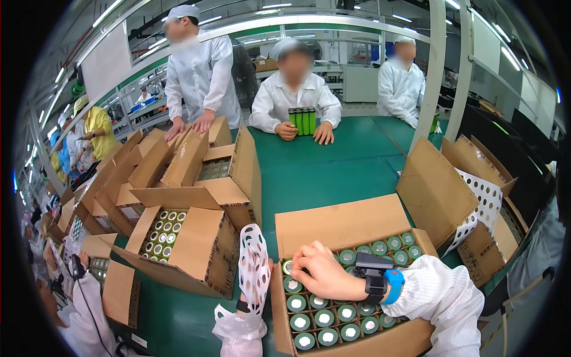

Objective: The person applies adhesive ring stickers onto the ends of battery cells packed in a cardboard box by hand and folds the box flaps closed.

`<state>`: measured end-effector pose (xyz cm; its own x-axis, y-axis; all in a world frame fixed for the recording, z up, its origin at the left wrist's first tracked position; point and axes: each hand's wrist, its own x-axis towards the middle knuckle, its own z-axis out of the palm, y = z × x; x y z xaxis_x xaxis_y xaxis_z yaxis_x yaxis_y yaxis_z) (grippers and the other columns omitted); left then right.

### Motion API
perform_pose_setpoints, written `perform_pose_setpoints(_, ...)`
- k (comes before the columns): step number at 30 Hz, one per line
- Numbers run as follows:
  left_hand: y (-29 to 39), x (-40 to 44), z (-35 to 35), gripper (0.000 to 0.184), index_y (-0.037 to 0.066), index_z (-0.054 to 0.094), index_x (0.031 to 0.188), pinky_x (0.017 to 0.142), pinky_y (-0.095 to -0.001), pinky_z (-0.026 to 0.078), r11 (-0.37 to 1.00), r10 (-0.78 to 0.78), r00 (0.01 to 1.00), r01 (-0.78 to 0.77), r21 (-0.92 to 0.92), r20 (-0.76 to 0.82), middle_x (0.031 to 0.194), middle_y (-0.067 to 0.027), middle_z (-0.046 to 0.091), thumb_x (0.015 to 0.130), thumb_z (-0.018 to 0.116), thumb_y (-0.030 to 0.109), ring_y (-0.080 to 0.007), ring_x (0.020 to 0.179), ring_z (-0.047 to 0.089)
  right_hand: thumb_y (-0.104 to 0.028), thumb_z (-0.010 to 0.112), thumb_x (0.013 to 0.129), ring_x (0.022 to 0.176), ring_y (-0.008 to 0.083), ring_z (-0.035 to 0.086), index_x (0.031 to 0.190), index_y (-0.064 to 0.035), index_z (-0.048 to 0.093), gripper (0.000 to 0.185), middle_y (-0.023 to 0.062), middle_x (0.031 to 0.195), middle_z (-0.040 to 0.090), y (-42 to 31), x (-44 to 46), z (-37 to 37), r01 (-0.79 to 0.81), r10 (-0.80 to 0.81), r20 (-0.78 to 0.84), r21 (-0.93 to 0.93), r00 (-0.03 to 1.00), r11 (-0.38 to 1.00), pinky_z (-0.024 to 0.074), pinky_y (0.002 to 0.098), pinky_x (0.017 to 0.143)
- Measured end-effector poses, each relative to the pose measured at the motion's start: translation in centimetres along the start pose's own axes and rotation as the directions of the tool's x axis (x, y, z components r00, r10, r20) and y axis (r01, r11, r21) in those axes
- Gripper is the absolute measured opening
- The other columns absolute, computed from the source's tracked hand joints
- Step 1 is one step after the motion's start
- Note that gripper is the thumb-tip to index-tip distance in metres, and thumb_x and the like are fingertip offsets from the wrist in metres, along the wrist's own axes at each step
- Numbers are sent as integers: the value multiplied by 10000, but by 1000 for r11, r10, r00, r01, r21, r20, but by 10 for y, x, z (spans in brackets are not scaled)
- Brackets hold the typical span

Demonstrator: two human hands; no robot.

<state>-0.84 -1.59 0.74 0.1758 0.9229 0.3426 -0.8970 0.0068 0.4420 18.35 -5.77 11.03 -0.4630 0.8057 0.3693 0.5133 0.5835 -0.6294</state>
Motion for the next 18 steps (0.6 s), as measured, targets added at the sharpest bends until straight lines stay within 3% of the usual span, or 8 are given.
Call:
perform_pose_setpoints(2, 0, 3, 8, 237, 84, 522, 962, 579, -278, 442, 998, -31, 997, 36, -57, 75, 824, -58, 550, 919, 428, 297, -206, 711, 509, -162, 559, 824, 884, 253, 427, 740, -14, 586, 172, 51, 919, 541, 0, 0, -1, -5, 5, 12, -24, 1000, 1000, 353, 353, 809)
perform_pose_setpoints(4, -1, 2, 13, 266, 84, 522, 944, 489, -269, 422, 999, 6, 993, -2, 38, -118, 759, -65, 544, 907, 443, 336, -203, 615, 497, -161, 560, 821, 879, 254, 425, 734, -14, 581, 172, 51, 917, 540, 1, 0, 1, 7, -7, 0, -24, 1000, 1000, 349, 353, 805)
perform_pose_setpoints(5, -1, 3, 13, 266, 84, 522, 944, 489, -269, 422, 999, 5, 993, -1, 38, -119, 759, -65, 544, 907, 443, 336, -203, 615, 497, -161, 560, 821, 879, 254, 425, 734, -14, 581, 172, 51, 917, 540, 0, -1, 0, 6, -6, 0, -23, 1000, 1000, 349, 353, 805)
perform_pose_setpoints(7, 0, 6, 11, 327, 36, 496, 1109, 515, -227, 347, 999, 18, 989, -24, 43, 150, 1031, -66, 565, 871, 506, 260, -117, 621, 383, -159, 560, 820, 877, 254, 425, 728, -15, 579, 171, 50, 911, 538, -2, 0, -1, 9, -9, 6, -36, 1000, 999, 348, 354, 799)
perform_pose_setpoints(13, -1, 8, 8, 328, 33, 492, 1110, 509, -226, 338, 1000, 24, 978, -25, 2, 209, 1017, -66, 563, 872, 501, 259, -116, 615, 380, -152, 566, 813, 871, 256, 426, 717, -15, 573, 167, 52, 897, 536, -1, -1, 0, 20, -20, -10, -46, 1000, 999, 352, 353, 791)
perform_pose_setpoints(17, 0, 3, 15, 325, 31, 493, 1104, 508, -229, 337, 1000, 5, 997, -4, -6, 81, 977, -57, 555, 870, 503, 256, -117, 615, 381, -146, 571, 806, 859, 257, 430, 714, -15, 571, 160, 51, 891, 536, 1, -1, 3, 30, -32, -31, -65, 999, 997, 357, 355, 785)
perform_pose_setpoints(18, 1, 2, 17, 271, 63, 507, 1015, 529, -247, 377, 1000, -2, 1000, 2, 15, 23, 871, -51, 546, 879, 497, 297, -149, 631, 434, -144, 574, 804, 855, 257, 431, 712, -15, 570, 159, 51, 889, 537, 0, -1, 3, 37, -40, -37, -67, 999, 997, 358, 354, 783)
